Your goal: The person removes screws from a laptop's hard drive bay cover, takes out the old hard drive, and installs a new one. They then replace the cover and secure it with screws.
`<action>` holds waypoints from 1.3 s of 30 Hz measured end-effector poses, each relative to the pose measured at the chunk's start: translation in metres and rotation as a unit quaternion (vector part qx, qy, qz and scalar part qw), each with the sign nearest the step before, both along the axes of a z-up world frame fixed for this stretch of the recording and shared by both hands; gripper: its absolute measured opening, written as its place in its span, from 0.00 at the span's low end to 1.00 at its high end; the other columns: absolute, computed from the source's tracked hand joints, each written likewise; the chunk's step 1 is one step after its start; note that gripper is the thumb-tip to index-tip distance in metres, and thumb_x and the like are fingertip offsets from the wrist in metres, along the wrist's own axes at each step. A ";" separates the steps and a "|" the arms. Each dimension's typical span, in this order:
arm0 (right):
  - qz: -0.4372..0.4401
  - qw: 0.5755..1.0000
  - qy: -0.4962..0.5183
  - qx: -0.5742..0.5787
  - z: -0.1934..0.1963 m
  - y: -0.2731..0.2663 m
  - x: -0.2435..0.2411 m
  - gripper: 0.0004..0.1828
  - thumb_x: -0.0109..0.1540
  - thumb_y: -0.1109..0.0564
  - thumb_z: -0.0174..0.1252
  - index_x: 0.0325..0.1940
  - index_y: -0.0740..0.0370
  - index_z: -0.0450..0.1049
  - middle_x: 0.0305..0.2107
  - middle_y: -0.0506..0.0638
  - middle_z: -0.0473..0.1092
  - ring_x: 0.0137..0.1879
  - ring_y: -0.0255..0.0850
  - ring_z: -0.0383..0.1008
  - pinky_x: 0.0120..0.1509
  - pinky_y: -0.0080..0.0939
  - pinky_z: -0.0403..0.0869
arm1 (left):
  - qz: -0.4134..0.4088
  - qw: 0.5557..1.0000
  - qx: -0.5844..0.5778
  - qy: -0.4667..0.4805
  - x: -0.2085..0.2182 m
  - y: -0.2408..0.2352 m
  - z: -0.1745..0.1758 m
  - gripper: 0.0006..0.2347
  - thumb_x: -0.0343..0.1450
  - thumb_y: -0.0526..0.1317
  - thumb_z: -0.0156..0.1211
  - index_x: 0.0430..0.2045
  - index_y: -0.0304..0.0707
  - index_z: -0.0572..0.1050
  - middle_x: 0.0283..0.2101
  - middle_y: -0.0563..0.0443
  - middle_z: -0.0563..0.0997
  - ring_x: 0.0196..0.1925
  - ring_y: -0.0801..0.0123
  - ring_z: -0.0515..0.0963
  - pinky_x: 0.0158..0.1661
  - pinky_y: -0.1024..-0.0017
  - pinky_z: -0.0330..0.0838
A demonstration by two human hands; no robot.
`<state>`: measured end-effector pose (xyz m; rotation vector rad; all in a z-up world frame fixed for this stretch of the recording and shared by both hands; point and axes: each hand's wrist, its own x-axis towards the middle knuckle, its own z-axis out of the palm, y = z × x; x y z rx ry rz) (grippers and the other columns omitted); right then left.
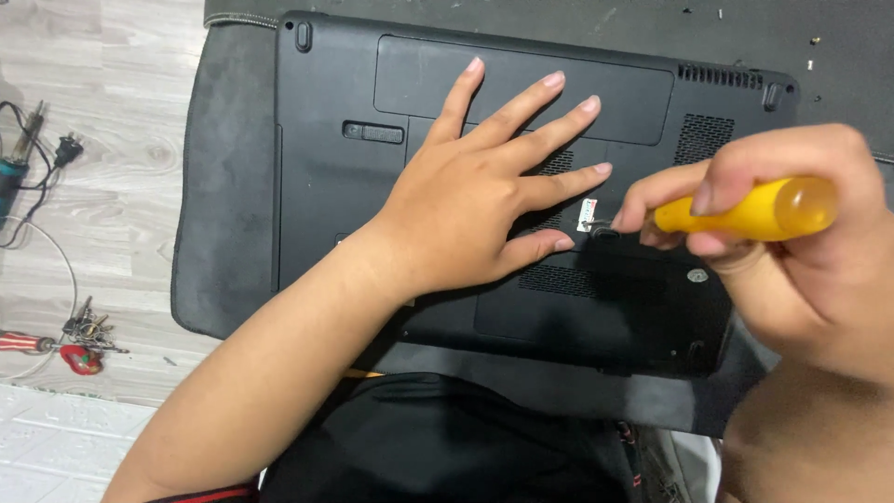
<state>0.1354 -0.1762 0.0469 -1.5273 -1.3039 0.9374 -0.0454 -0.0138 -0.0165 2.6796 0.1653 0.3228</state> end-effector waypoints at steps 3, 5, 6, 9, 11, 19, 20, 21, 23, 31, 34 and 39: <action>-0.040 0.998 -0.024 -0.036 0.008 0.000 -0.004 0.12 0.66 0.55 0.46 0.45 0.64 0.53 0.41 0.68 0.74 0.38 0.46 0.80 0.49 0.36 0.77 | -0.005 1.000 -0.002 0.000 -0.001 0.000 0.000 0.23 0.70 0.56 0.69 0.59 0.55 0.76 0.70 0.50 0.60 0.74 0.52 0.55 0.68 0.31 0.41; -0.007 0.995 -0.104 -0.011 0.011 -0.003 -0.001 0.05 0.67 0.62 0.45 0.43 0.66 0.56 0.41 0.66 0.73 0.48 0.50 0.81 0.58 0.42 0.79 | -0.010 1.000 -0.002 -0.002 -0.001 0.001 0.000 0.24 0.70 0.56 0.70 0.60 0.56 0.76 0.70 0.49 0.60 0.74 0.51 0.55 0.68 0.31 0.41; -0.007 0.995 -0.104 -0.013 0.013 -0.003 0.000 0.05 0.67 0.62 0.45 0.43 0.66 0.56 0.41 0.66 0.73 0.48 0.50 0.81 0.58 0.42 0.79 | -0.010 1.000 -0.003 -0.002 -0.001 0.001 0.000 0.24 0.70 0.56 0.70 0.60 0.56 0.76 0.70 0.49 0.60 0.74 0.51 0.55 0.68 0.31 0.41; 0.020 0.992 -0.122 -0.024 0.013 -0.004 0.003 0.04 0.69 0.62 0.41 0.44 0.67 0.55 0.40 0.63 0.74 0.50 0.47 0.82 0.57 0.39 0.78 | -0.010 1.000 -0.004 -0.005 -0.001 0.001 0.001 0.24 0.70 0.55 0.71 0.60 0.54 0.76 0.70 0.48 0.61 0.73 0.50 0.55 0.68 0.31 0.41; 0.009 0.995 -0.099 0.013 0.005 -0.006 0.002 0.08 0.69 0.60 0.43 0.48 0.66 0.54 0.40 0.64 0.73 0.48 0.49 0.82 0.59 0.41 0.79 | -0.011 1.000 -0.003 -0.001 -0.001 0.001 0.001 0.24 0.69 0.55 0.71 0.60 0.54 0.76 0.70 0.48 0.61 0.74 0.50 0.55 0.67 0.31 0.41; 0.045 0.973 -0.223 0.032 0.020 0.006 -0.009 0.02 0.63 0.72 0.54 0.36 0.74 0.68 0.42 0.67 0.75 0.47 0.52 0.81 0.52 0.44 0.77 | -0.010 1.000 -0.004 0.003 -0.001 0.001 0.003 0.24 0.70 0.55 0.71 0.60 0.54 0.76 0.70 0.48 0.61 0.74 0.51 0.55 0.67 0.31 0.42; 0.052 0.956 -0.278 0.082 0.020 0.006 -0.011 0.05 0.65 0.69 0.59 0.44 0.73 0.71 0.42 0.63 0.77 0.49 0.50 0.82 0.53 0.44 0.76 | -0.011 1.000 -0.004 0.007 -0.001 0.001 0.003 0.25 0.70 0.55 0.71 0.61 0.54 0.75 0.70 0.49 0.60 0.74 0.51 0.54 0.67 0.31 0.41; 0.052 0.956 -0.277 0.082 0.022 0.011 -0.009 0.05 0.65 0.69 0.59 0.44 0.73 0.71 0.42 0.63 0.77 0.49 0.50 0.82 0.53 0.44 0.76 | -0.012 1.000 -0.005 0.007 -0.002 0.001 0.003 0.25 0.70 0.55 0.71 0.61 0.54 0.75 0.70 0.49 0.60 0.74 0.51 0.54 0.67 0.31 0.41; 0.101 0.822 -0.490 -0.273 0.028 0.020 -0.005 0.29 0.51 0.15 0.55 0.25 0.38 0.73 0.12 0.37 0.71 0.28 0.43 0.77 0.35 0.45 0.65 | -0.012 1.000 -0.004 0.001 -0.002 0.001 0.003 0.24 0.70 0.56 0.70 0.60 0.55 0.76 0.70 0.48 0.61 0.73 0.50 0.56 0.67 0.31 0.41; 0.129 0.769 -0.626 0.007 -0.027 0.012 0.014 0.23 0.73 0.48 0.60 0.23 0.52 0.71 0.30 0.43 0.69 0.33 0.46 0.71 0.38 0.43 0.70 | -0.006 0.999 -0.038 0.019 0.000 0.001 0.010 0.29 0.69 0.53 0.70 0.64 0.48 0.66 0.70 0.49 0.64 0.74 0.51 0.54 0.68 0.33 0.37; 0.141 0.849 -0.509 0.021 -0.030 0.014 0.010 0.18 0.68 0.52 0.59 0.24 0.57 0.72 0.34 0.45 0.74 0.38 0.48 0.72 0.43 0.44 0.71 | 0.015 0.995 -0.098 0.024 0.001 0.001 0.015 0.29 0.67 0.47 0.67 0.63 0.43 0.63 0.68 0.52 0.68 0.74 0.54 0.56 0.68 0.35 0.34; 0.073 0.915 -0.394 0.039 -0.031 0.025 0.043 0.12 0.68 0.60 0.64 0.32 0.64 0.72 0.28 0.52 0.70 0.37 0.50 0.70 0.47 0.47 0.67 | 0.017 0.978 -0.140 -0.157 0.016 0.039 0.039 0.09 0.66 0.31 0.59 0.39 0.32 0.73 0.44 0.42 0.79 0.50 0.45 0.76 0.56 0.55 0.67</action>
